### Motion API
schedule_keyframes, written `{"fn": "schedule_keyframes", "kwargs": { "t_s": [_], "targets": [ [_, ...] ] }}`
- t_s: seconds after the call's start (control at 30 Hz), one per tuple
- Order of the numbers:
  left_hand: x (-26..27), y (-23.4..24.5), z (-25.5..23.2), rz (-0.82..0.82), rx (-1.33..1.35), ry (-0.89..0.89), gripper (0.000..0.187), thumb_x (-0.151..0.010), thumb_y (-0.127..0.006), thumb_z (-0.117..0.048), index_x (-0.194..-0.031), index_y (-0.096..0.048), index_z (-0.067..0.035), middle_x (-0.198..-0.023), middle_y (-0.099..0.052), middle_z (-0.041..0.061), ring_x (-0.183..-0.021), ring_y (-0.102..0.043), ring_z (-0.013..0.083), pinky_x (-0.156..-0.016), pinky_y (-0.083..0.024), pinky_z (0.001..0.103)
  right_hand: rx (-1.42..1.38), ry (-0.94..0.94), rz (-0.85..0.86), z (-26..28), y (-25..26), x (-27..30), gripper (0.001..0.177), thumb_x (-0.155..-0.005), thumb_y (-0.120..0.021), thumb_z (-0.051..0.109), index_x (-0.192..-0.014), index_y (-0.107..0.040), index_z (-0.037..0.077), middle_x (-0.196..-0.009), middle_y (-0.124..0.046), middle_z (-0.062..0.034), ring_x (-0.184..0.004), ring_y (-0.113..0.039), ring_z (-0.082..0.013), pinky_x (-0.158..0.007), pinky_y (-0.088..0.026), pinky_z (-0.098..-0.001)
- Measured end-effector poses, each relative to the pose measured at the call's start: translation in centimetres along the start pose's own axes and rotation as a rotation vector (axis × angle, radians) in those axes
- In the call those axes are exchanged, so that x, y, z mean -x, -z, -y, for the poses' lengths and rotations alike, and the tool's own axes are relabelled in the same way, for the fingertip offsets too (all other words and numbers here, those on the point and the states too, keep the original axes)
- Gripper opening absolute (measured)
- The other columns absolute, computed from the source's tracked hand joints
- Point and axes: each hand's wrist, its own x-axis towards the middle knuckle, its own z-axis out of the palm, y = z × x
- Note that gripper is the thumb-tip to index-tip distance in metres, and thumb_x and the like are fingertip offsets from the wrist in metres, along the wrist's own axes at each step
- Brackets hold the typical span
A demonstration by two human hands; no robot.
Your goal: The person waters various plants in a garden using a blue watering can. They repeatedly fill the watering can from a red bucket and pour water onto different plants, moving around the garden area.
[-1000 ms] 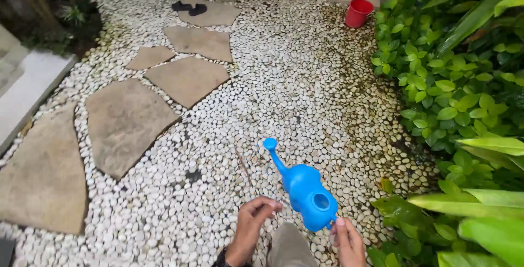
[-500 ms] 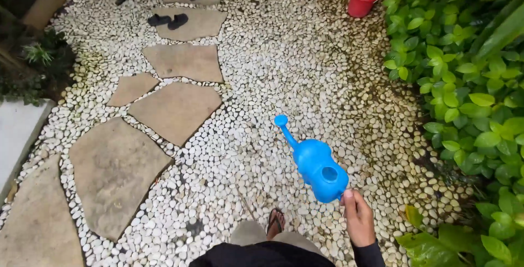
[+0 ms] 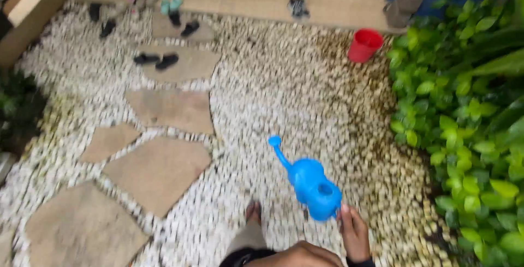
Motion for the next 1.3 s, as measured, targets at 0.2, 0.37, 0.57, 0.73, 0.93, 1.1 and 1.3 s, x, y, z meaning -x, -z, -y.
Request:
{"fn": "schedule_keyframes", "kwargs": {
  "t_s": [0.2,0.37,0.57,0.73,0.93,1.1,1.3],
  "targets": [
    [-9.7,13.2,-9.6,-0.480,-0.396,0.265,0.015,-0.095,-0.070,-0.026,-0.103,-0.076,-0.015,-0.108,-0.078,0.002,-0.107,-0.071,0.0158,-0.100,-0.054,0.034,0.014,-0.036,-0.128,7.2,-3.6,-9.8,0.046,-0.107,-0.050,0.041,-0.074,-0.058,0.009,-0.065,-0.047,-0.0041,-0.059,-0.042,-0.0162,-0.055,-0.034,-0.0318],
    [-16.5,23.5,-9.3,-0.601,-0.442,0.324,0.012,-0.096,-0.069,-0.019,-0.099,-0.078,-0.012,-0.105,-0.081,0.002,-0.101,-0.073,0.0120,-0.094,-0.054,0.025,-0.038,-0.032,-0.131,10.2,-7.1,-19.7,0.042,-0.106,-0.048,0.039,-0.076,-0.056,0.011,-0.076,-0.059,-0.0040,-0.061,-0.047,-0.0152,-0.056,-0.039,-0.0306],
    [-27.0,35.8,-8.0,-0.693,-0.514,0.338,0.010,-0.093,-0.074,-0.024,-0.099,-0.076,-0.016,-0.105,-0.076,0.000,-0.099,-0.070,0.0138,-0.092,-0.054,0.028,-0.043,0.035,-0.050,11.4,-10.3,-34.6,0.035,-0.104,-0.048,0.038,-0.091,-0.065,0.010,-0.085,-0.061,-0.0049,-0.078,-0.058,-0.0193,-0.072,-0.049,-0.0335],
    [-36.2,46.0,-9.4,-0.765,-0.585,0.395,0.014,-0.094,-0.068,-0.014,-0.106,-0.071,-0.019,-0.109,-0.078,0.001,-0.096,-0.076,0.0154,-0.086,-0.065,0.031,-0.019,0.072,-0.093,14.6,-10.7,-47.2,0.034,-0.103,-0.056,0.036,-0.081,-0.063,0.010,-0.074,-0.060,-0.0021,-0.073,-0.059,-0.0150,-0.072,-0.046,-0.0290],
    [-47.1,53.5,-19.3,-0.784,-0.833,0.559,0.021,-0.100,-0.057,-0.029,-0.115,-0.069,-0.023,-0.115,-0.080,-0.003,-0.102,-0.080,0.0112,-0.087,-0.066,0.028,-0.007,0.004,-0.126,20.6,-9.2,-58.1,0.040,-0.103,-0.057,0.040,-0.073,-0.051,0.014,-0.064,-0.040,0.0019,-0.059,-0.036,-0.0125,-0.057,-0.030,-0.0295],
    [-54.5,65.2,-16.0,-0.854,-0.510,0.312,0.032,-0.091,-0.065,-0.022,-0.122,-0.063,-0.011,-0.140,-0.059,0.007,-0.126,-0.063,0.0277,-0.104,-0.053,0.042,-0.016,0.179,-0.161,21.6,-8.3,-68.7,0.038,-0.104,-0.059,0.032,-0.072,-0.047,0.015,-0.064,-0.030,0.0038,-0.060,-0.028,-0.0087,-0.057,-0.026,-0.0290],
    [-69.2,75.2,-20.6,-0.949,-0.102,0.567,0.057,-0.090,-0.063,-0.036,-0.138,-0.062,-0.006,-0.140,-0.065,0.014,-0.129,-0.064,0.0317,-0.106,-0.052,0.041,-0.084,0.162,-0.207,20.1,-7.0,-81.8,0.029,-0.098,-0.063,0.016,-0.072,-0.052,0.011,-0.069,-0.042,0.0019,-0.066,-0.039,-0.0120,-0.063,-0.033,-0.0295]
  ]
}}
